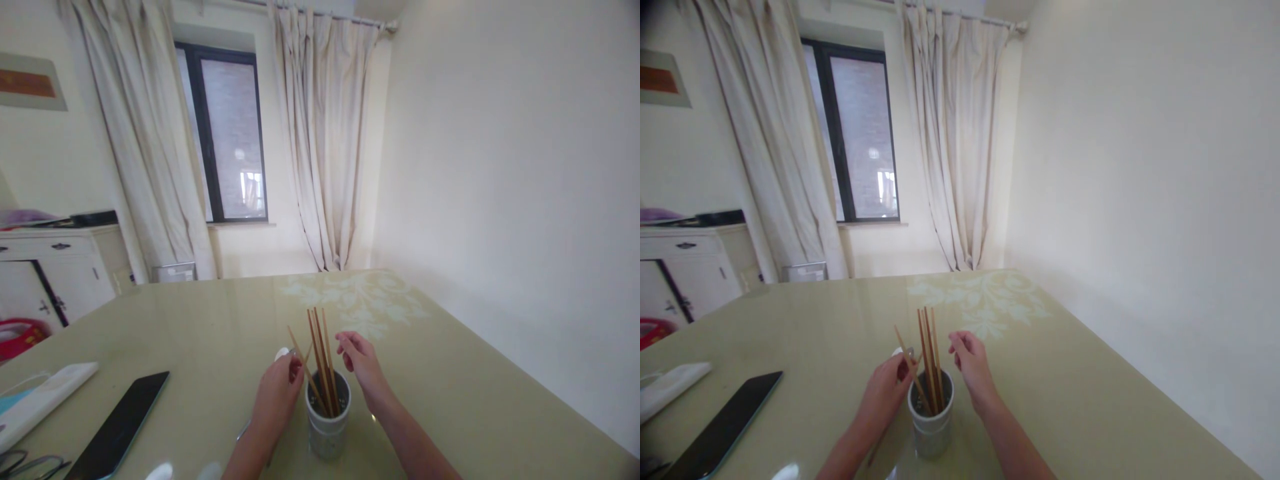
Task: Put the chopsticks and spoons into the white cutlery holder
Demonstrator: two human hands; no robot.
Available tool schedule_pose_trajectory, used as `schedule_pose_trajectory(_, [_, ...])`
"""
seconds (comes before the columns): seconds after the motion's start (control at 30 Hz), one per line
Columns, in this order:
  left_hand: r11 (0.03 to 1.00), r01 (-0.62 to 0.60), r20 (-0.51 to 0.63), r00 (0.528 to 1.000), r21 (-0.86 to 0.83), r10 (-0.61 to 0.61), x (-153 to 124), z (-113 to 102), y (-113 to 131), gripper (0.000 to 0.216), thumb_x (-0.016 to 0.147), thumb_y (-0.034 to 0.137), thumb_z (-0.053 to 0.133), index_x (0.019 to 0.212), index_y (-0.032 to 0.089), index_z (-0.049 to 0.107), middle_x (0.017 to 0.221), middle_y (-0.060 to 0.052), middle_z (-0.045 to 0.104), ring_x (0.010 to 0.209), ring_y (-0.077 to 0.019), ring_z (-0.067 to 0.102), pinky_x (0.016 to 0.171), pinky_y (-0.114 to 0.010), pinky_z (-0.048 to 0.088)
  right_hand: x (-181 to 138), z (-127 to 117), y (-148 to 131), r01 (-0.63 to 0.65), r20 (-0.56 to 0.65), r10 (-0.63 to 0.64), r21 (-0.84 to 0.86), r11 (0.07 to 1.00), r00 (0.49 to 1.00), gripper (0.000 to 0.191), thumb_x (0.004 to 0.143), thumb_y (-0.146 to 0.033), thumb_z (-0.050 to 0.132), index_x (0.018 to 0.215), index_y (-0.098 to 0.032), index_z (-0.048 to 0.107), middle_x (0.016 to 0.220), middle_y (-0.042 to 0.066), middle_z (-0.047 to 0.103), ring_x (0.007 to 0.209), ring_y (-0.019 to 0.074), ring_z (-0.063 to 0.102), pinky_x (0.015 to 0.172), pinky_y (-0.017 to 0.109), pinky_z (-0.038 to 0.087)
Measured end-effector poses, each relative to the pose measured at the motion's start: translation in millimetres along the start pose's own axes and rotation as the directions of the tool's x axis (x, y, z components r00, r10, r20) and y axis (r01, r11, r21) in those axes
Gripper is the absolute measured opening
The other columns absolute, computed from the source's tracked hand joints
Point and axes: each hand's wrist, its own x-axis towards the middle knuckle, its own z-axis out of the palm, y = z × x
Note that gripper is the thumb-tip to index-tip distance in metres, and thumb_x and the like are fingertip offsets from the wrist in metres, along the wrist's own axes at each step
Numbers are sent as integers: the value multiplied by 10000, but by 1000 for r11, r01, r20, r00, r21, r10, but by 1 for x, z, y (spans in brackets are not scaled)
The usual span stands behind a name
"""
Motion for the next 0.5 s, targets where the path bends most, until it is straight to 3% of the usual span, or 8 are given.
schedule_pose_trajectory(0.1, [963, -35, -18, 999, -269, 31, 1, 2, 3, 309, 951, 466, 538, 915, 203, 698, 879, -79, 769, 777, -234, 717, 727, -328, 523, -1, 5, 12, -137, 107, 130, 57, 989, 986, 490, 718, -627, 846, 892, -175, 776, 794, 34, 709, 615, 144, 559, 559, 256, 423])
schedule_pose_trajectory(0.2, [899, -36, -16, 999, -436, 32, 0, 2, 10, 365, 902, 548, 612, 894, 199, 720, 851, -69, 777, 765, -237, 728, 711, -326, 546, -7, 13, 16, -219, 242, 183, 131, 967, 953, 531, 695, -622, 884, 934, -156, 795, 842, 63, 763, 677, 174, 644, 626, 279, 496])
schedule_pose_trajectory(0.3, [861, -35, -17, 999, -507, 31, -2, 1, 16, 393, 850, 576, 686, 879, 188, 742, 852, -74, 787, 788, -245, 738, 728, -329, 560, -12, 18, 13, -257, 322, 188, 186, 948, 928, 527, 689, -595, 908, 934, -143, 792, 812, 74, 785, 677, 192, 692, 640, 290, 516])
schedule_pose_trajectory(0.5, [841, -35, 4, 999, -540, 44, -3, 5, 18, 453, 856, 621, 695, 912, 176, 757, 883, -95, 795, 785, -241, 739, 732, -337, 577, -12, 18, 9, -259, 350, 174, 211, 943, 920, 390, 716, -454, 907, 932, -153, 788, 821, 64, 793, 721, 204, 724, 703, 307, 544])
